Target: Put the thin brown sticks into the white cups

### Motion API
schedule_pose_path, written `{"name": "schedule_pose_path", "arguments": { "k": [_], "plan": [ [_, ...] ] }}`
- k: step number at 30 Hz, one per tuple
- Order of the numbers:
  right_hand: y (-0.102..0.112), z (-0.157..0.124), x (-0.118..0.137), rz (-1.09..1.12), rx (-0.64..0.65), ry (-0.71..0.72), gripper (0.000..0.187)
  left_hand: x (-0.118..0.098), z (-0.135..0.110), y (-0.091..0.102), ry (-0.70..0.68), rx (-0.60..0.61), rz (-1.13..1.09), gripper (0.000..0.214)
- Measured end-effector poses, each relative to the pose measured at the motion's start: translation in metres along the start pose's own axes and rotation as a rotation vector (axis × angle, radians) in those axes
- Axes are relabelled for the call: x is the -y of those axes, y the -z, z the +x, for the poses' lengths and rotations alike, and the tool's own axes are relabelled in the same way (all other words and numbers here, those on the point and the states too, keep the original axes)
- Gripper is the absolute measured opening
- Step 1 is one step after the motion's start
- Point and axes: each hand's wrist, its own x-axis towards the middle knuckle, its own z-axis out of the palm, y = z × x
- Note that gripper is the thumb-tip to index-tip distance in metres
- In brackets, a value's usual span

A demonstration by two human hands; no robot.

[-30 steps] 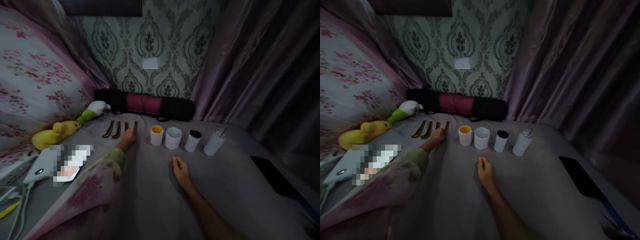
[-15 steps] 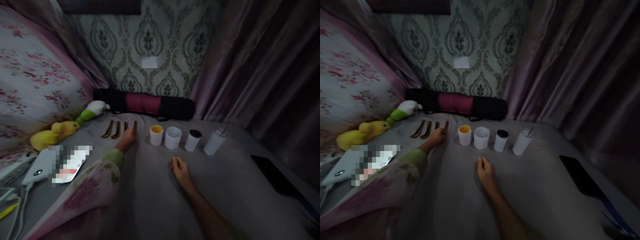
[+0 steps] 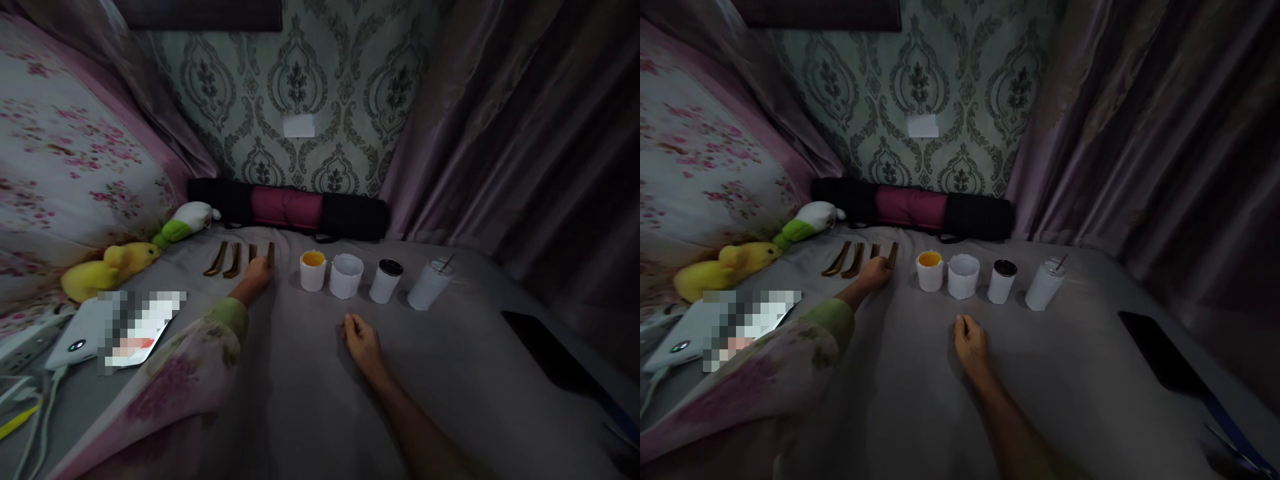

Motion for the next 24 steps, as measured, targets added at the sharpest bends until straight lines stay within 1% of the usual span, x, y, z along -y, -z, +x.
{"name": "schedule_pose_path", "arguments": {
  "k": [7, 15, 24],
  "plan": [
    [-0.0003, 0.0003, -0.0023, -0.020, -0.004, 0.013, 0.042, -0.0010, -0.0009, 0.0018, 0.025, -0.029, -0.014, 0.026],
    [0.0020, -0.0012, 0.0045, -0.032, -0.005, 0.023, 0.042, 0.0016, 0.0024, 0.0009, 0.032, -0.024, -0.040, 0.027],
    [-0.0001, 0.0001, -0.0018, -0.026, -0.009, 0.025, 0.042, 0.0013, 0.0029, 0.0013, 0.055, -0.023, -0.084, 0.027]
  ]
}}
